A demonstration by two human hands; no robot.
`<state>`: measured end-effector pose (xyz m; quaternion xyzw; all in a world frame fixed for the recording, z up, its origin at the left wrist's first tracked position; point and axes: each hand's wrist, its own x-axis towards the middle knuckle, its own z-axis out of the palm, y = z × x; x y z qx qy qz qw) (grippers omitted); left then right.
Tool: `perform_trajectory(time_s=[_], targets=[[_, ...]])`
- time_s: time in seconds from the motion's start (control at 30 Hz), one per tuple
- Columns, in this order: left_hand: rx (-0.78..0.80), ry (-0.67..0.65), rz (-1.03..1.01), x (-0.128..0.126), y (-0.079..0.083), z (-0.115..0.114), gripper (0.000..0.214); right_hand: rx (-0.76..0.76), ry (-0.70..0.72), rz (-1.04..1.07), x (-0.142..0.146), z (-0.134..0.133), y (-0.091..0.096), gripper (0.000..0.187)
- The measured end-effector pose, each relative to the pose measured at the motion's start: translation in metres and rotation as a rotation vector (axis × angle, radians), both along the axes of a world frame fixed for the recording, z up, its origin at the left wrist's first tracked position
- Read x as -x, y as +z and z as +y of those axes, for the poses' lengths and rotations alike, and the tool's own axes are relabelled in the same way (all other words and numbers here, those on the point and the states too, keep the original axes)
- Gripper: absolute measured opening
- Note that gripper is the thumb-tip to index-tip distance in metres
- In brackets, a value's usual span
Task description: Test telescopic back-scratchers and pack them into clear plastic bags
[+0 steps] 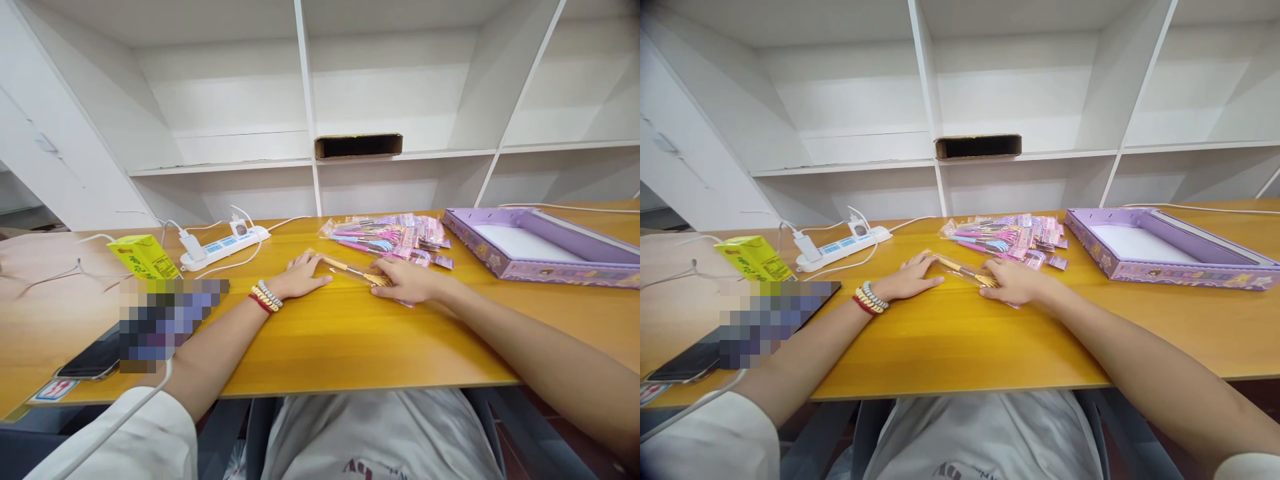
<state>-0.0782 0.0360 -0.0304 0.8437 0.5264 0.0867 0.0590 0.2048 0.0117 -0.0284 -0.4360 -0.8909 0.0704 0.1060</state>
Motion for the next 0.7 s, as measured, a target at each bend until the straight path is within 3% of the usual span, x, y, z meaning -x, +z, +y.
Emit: perform_trajectory(time_s=[0.17, 0.4, 0.7], targets=[[-0.012, -0.051, -0.055, -0.0028, 0.0011, -0.0025, 0.058, 0.015, -0.016, -0.020, 0.0018, -0.0018, 0.0012, 0.056], [-0.034, 0.020, -0.003, -0.0042, -0.0021, 0.0012, 0.070, 0.006, 0.053, -0.036, 0.0019, -0.0020, 0.0038, 0.054], [-0.038, -0.046, 0.010, -0.0046, -0.0022, 0.0023, 0.064, -0.062, 0.091, -0.029, 0.0014, -0.0013, 0.0017, 0.042]])
